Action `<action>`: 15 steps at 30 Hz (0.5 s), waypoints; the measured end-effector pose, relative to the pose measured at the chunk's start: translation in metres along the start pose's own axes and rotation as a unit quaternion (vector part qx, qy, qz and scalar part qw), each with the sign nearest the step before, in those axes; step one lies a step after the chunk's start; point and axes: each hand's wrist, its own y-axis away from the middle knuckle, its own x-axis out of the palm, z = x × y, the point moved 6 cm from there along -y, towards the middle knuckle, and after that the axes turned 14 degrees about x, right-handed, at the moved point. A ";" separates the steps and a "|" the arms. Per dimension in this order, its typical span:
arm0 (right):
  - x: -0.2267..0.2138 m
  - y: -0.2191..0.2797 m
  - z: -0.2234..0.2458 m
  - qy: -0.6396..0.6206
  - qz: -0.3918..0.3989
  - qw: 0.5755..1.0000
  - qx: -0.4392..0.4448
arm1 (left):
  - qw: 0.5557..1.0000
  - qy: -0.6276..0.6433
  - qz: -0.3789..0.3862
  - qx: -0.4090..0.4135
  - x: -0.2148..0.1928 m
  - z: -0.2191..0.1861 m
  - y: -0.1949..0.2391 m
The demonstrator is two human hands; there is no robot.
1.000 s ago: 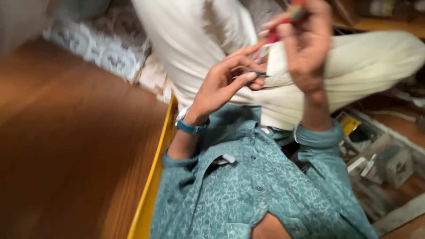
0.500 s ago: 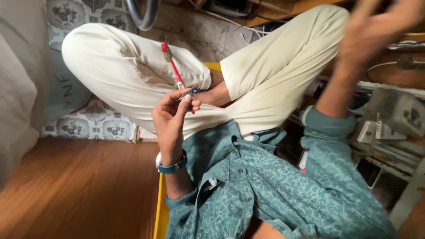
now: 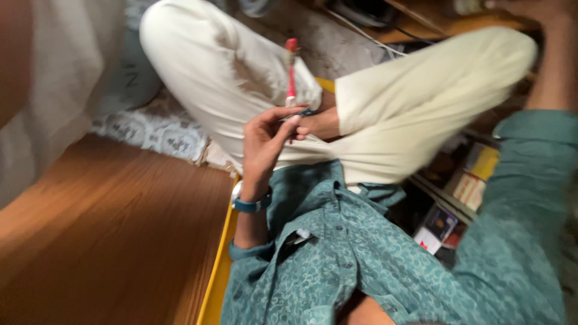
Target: The person sits cross-legged and uses a pink toothbrush to scrub a small blue electronic component. They repeatedly apply liquid from a clear bottle to the component and continue scrubbing with the toothbrush throughout the clip.
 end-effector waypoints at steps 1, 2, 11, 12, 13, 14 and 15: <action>0.008 -0.007 0.002 -0.004 0.015 1.000 0.003 | 1.000 0.001 -0.004 -0.007 -0.001 0.001 0.002; 0.017 -0.011 0.005 -0.007 0.029 1.000 0.006 | 1.000 0.001 -0.005 0.003 -0.002 0.001 0.000; 0.053 0.004 0.015 -0.033 0.160 0.985 0.062 | 1.000 -0.006 -0.011 0.020 -0.012 -0.002 0.001; 0.052 0.013 0.009 -0.035 0.175 0.981 0.078 | 1.000 -0.006 -0.012 0.028 -0.012 -0.003 0.000; 0.049 0.028 -0.001 -0.043 0.187 0.976 0.100 | 0.999 -0.005 -0.005 0.035 -0.010 -0.004 -0.001; 0.044 0.041 -0.010 -0.060 0.194 0.972 0.120 | 0.999 -0.010 -0.007 0.046 -0.008 -0.005 0.000; 0.038 0.056 -0.017 -0.079 0.194 0.968 0.140 | 0.998 -0.017 -0.006 0.059 -0.007 -0.008 0.000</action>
